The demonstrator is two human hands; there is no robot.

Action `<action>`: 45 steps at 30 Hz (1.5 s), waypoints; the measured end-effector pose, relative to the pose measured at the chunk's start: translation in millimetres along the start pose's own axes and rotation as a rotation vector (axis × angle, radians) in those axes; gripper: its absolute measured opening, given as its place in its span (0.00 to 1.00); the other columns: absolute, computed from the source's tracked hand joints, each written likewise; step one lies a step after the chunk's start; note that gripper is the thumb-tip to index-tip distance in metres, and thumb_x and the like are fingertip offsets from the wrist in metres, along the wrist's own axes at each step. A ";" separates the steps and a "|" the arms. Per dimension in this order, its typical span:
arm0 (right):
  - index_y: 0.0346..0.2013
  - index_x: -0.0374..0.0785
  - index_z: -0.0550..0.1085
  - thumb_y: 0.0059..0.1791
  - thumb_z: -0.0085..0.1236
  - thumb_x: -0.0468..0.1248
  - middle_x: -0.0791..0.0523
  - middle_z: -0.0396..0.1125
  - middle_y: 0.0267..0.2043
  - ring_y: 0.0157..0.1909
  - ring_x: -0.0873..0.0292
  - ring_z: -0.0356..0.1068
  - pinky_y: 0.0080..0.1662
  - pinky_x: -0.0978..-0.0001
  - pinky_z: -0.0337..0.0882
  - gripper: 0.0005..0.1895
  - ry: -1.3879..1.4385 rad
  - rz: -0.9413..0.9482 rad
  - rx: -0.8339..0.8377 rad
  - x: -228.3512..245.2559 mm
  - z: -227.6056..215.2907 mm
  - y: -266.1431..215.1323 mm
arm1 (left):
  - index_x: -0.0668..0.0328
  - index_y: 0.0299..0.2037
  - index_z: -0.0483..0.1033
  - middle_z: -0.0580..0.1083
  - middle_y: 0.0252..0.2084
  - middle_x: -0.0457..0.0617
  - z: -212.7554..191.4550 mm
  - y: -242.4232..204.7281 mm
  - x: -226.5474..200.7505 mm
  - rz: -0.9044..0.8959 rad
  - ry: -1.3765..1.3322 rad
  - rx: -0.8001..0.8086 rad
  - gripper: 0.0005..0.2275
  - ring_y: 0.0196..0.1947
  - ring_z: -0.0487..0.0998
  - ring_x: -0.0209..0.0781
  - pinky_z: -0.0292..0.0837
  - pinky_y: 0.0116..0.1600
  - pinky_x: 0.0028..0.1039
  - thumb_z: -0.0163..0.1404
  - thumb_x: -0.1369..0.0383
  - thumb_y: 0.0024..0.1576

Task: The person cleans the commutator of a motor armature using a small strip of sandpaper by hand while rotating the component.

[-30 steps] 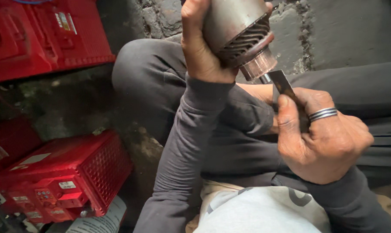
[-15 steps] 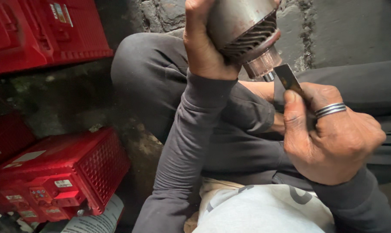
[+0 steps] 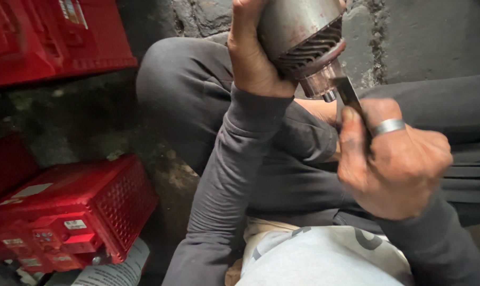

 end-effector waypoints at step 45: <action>0.36 0.29 0.71 0.55 0.60 0.24 0.51 0.64 0.24 0.22 0.53 0.65 0.26 0.63 0.63 0.06 -0.070 -0.018 -0.004 8.5 0.0 -0.7 | 0.56 0.57 0.68 0.68 0.54 0.46 34.1 -21.9 -35.2 0.642 1.310 0.002 0.26 0.50 0.80 0.42 0.89 0.49 0.31 0.70 0.72 0.52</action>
Point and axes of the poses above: each hand's wrist, its own y-axis towards the middle knuckle, its own z-axis out of the palm, x = y × z, the point moved 10 cm from there along y, towards the middle knuckle
